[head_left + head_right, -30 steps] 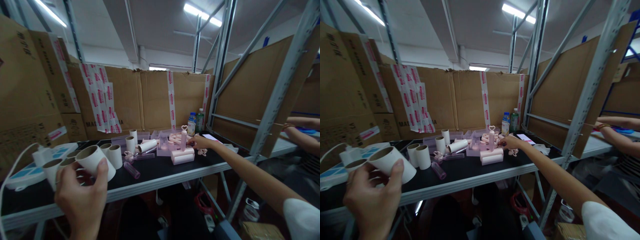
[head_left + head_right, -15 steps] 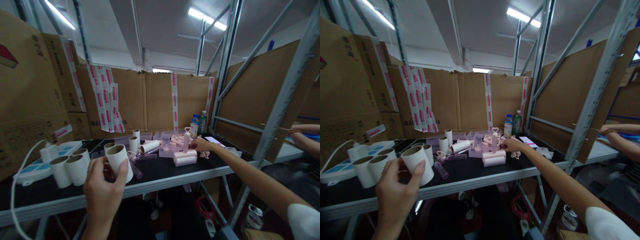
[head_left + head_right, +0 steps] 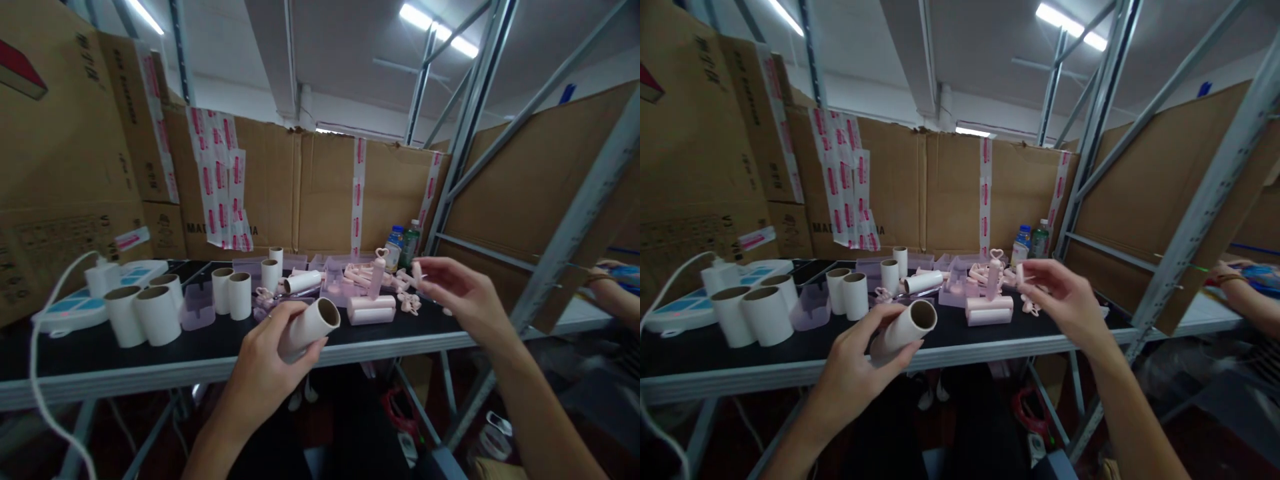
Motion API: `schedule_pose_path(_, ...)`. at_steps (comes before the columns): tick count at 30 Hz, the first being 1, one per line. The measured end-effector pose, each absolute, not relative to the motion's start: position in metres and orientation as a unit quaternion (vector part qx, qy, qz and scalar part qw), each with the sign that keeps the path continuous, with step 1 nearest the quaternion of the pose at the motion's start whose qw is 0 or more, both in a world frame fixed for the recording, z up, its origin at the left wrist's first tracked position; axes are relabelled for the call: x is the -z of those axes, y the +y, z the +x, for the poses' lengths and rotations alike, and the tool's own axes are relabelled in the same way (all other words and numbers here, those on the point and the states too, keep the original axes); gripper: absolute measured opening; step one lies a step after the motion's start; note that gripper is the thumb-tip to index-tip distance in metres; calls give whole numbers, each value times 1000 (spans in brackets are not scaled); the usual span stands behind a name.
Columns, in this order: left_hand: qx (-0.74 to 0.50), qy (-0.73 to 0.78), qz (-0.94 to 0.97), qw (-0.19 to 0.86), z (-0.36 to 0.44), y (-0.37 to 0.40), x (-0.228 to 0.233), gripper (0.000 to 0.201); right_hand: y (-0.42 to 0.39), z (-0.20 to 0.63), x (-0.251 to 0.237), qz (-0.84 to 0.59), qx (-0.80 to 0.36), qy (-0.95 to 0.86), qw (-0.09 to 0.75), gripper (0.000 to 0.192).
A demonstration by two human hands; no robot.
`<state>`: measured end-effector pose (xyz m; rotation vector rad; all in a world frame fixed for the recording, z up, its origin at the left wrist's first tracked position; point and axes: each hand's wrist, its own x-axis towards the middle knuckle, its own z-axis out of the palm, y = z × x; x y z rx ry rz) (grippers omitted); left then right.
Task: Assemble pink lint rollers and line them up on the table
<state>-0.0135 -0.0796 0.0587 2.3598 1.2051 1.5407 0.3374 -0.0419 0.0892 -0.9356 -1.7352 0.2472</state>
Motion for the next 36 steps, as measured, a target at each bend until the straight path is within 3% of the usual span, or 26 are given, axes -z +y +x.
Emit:
schedule_pose_path(5,-479,357,802,9,-6,-80,-52,38,-89,263,-80,-328,-127,-805,478,34)
schedule_pose_path(8,-481,347,805,-6,-7,-80,-51,42,-90,248,-79,-312,-125,-810,481,33)
schedule_pose_path(36,-480,320,814,-65,-6,-94,-62,51,-90,232,-82,-292,-162,-801,496,33)
